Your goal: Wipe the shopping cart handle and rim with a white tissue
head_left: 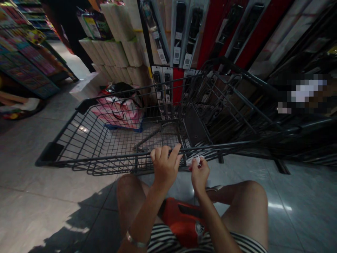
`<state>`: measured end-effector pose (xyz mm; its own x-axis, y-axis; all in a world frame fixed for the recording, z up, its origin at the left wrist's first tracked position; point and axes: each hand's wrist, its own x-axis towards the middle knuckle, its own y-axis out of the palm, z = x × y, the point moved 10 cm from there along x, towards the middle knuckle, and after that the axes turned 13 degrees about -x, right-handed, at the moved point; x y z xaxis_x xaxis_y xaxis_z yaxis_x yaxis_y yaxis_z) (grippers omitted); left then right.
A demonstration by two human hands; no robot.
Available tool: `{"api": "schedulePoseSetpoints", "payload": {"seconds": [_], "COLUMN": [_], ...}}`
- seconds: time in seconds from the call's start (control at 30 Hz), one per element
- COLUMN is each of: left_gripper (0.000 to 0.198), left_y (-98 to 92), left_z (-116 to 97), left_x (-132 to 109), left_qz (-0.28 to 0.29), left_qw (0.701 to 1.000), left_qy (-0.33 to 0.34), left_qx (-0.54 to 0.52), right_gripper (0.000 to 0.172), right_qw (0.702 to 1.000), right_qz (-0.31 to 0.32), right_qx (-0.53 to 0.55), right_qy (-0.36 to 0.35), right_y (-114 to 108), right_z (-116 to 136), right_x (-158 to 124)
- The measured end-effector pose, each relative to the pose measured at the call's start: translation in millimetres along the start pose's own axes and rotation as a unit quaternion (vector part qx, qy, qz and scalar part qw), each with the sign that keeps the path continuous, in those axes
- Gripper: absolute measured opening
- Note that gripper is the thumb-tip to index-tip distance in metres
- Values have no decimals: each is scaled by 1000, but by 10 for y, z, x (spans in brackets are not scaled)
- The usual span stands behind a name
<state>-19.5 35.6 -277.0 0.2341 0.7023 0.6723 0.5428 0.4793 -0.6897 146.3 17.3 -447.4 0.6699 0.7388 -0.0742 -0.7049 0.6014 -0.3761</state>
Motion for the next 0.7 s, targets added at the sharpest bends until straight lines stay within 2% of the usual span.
{"api": "schedulePoseSetpoints", "payload": {"seconds": [0.23, 0.4, 0.47, 0.57, 0.63, 0.7], "left_gripper": [23, 23, 23, 21, 20, 21], "left_y": [-20, -33, -37, -40, -39, -38], "left_z": [8, -10, -24, -36, -31, -31], "left_x": [11, 26, 32, 38, 41, 40], "left_qz": [-16, -33, -36, -36, -35, -35], "left_qw": [999, 998, 997, 997, 997, 997], "left_qy": [23, 50, 58, 60, 56, 55], "left_qx": [23, 23, 26, 28, 30, 32], "right_gripper": [28, 20, 16, 12, 11, 11], "right_qw": [998, 994, 993, 988, 982, 978], "right_qz": [36, 82, 90, 64, 49, 53], "right_qx": [51, 69, 66, 24, -12, -35], "right_qy": [19, -13, -48, -140, -184, -197], "right_y": [68, 157, 204, 207, 219, 260], "right_z": [40, 296, 441, 657, 702, 641], "right_x": [-38, -231, -298, -342, -345, -329]}}
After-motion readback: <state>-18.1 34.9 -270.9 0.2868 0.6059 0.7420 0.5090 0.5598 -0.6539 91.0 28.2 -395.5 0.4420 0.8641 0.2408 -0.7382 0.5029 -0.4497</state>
